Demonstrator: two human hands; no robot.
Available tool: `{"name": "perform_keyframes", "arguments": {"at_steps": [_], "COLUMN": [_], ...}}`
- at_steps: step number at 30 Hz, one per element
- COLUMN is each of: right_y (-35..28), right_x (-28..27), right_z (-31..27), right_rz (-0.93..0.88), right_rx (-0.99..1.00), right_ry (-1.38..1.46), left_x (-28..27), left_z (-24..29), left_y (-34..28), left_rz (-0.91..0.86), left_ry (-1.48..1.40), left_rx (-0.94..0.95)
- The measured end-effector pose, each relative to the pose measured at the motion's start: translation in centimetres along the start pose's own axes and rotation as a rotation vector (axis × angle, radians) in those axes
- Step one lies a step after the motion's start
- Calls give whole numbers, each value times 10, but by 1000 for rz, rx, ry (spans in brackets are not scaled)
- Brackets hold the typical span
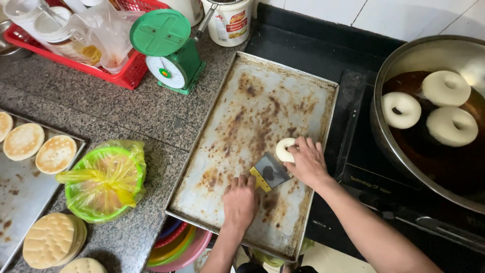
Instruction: Transferring donut dough from a tray to a pan of hot oil on a gas stove and flipping them.
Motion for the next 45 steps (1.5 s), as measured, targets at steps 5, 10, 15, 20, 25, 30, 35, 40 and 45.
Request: {"name": "perform_keyframes", "arguments": {"at_steps": [5,10,15,20,25,30,35,40,45], "right_y": [3,9,24,27,27,30,21,1,-16], "right_x": [-6,1,-10,0,-50,-143,-254,-312,-327], "right_z": [6,21,30,45,22,-1,28,98,165], "right_rz": [-69,-66,-243,-169,-57,11,99,86,-49], "right_rx": [-5,-24,330,504,530,296,107,140,523], "right_ry": [37,117,428,484,802,1149,828,709,556], "left_x": [-1,-2,-10,-11,-39,-42,-62,-74,-77], "left_z": [7,9,3,-11,-18,-19,-1,22,36], "left_y": [3,3,1,-8,-4,-8,2,2,-2], "left_rz": [14,26,23,41,30,179,216,244,226], "left_ry": [4,-62,-86,-47,-79,-68,-110,-138,-129], "left_rx": [-22,-54,-73,-93,-146,-155,-171,-180,-200]}}
Point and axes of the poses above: each hand's wrist, its own y-axis towards the middle knuckle, its own x-axis out of the palm, z = x × y, the point moved 1 cm from there along y, towards the middle knuckle, and after that the axes turned 15 degrees about z, right-handed, at the moved point
